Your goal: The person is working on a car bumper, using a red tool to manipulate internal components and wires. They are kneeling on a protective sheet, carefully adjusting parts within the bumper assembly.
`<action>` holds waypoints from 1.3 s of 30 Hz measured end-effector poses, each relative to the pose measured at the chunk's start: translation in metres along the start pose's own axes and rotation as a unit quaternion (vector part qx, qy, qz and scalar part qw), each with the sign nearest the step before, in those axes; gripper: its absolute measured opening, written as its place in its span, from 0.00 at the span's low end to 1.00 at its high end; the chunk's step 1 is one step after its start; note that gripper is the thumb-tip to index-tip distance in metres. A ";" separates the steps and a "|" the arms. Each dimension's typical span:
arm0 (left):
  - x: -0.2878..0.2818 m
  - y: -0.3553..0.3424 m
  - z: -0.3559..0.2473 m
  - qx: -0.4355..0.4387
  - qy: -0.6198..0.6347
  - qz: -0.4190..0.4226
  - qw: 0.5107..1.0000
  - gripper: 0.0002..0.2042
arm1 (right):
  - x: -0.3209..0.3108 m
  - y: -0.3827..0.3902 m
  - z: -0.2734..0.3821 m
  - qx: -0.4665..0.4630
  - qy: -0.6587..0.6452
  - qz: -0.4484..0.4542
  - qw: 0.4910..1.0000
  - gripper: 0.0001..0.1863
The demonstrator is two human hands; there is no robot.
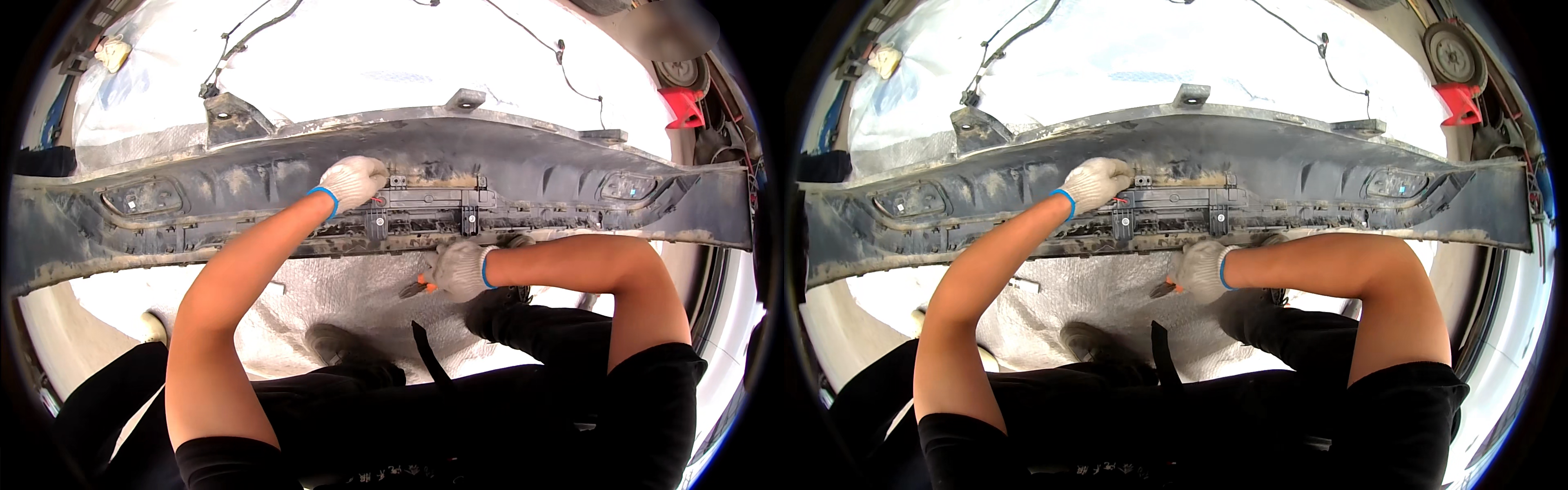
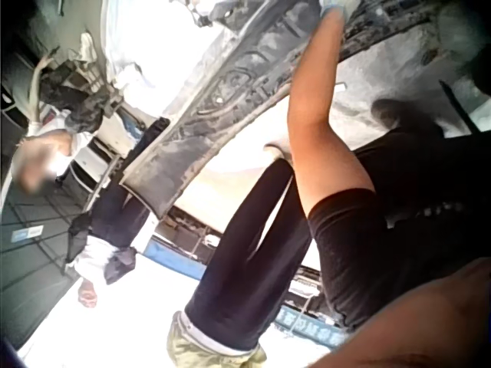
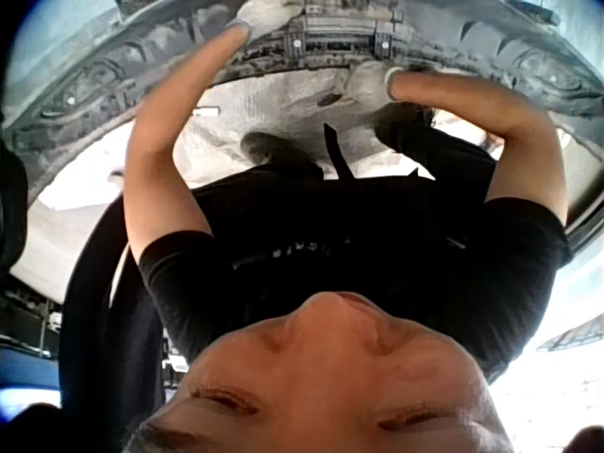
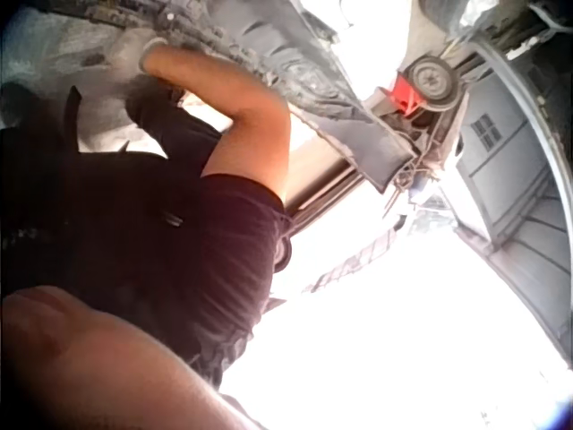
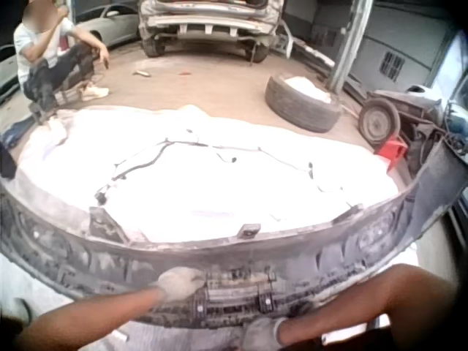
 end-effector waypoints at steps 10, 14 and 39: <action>0.011 -0.011 0.008 -0.042 -0.029 -0.030 0.998 0.16 | -0.033 -0.015 -0.029 0.065 0.022 -0.076 0.995 0.16; 0.015 -0.012 0.008 0.016 -0.129 -0.091 0.987 0.13 | -0.065 -0.011 -0.058 0.155 -0.022 -0.237 0.959 0.12; 0.021 -0.028 -0.001 -0.067 -0.084 -0.107 0.988 0.22 | -0.012 -0.027 -0.057 0.224 0.091 -0.127 0.962 0.19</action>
Point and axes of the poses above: each hand's wrist, its own y-axis away from the middle knuckle, its own x-axis out of the palm, z = x × y, the point moved 7 cm from there along -y, towards the middle knuckle, and after that the axes turned 2 degrees about y, right-handed, at the moved point
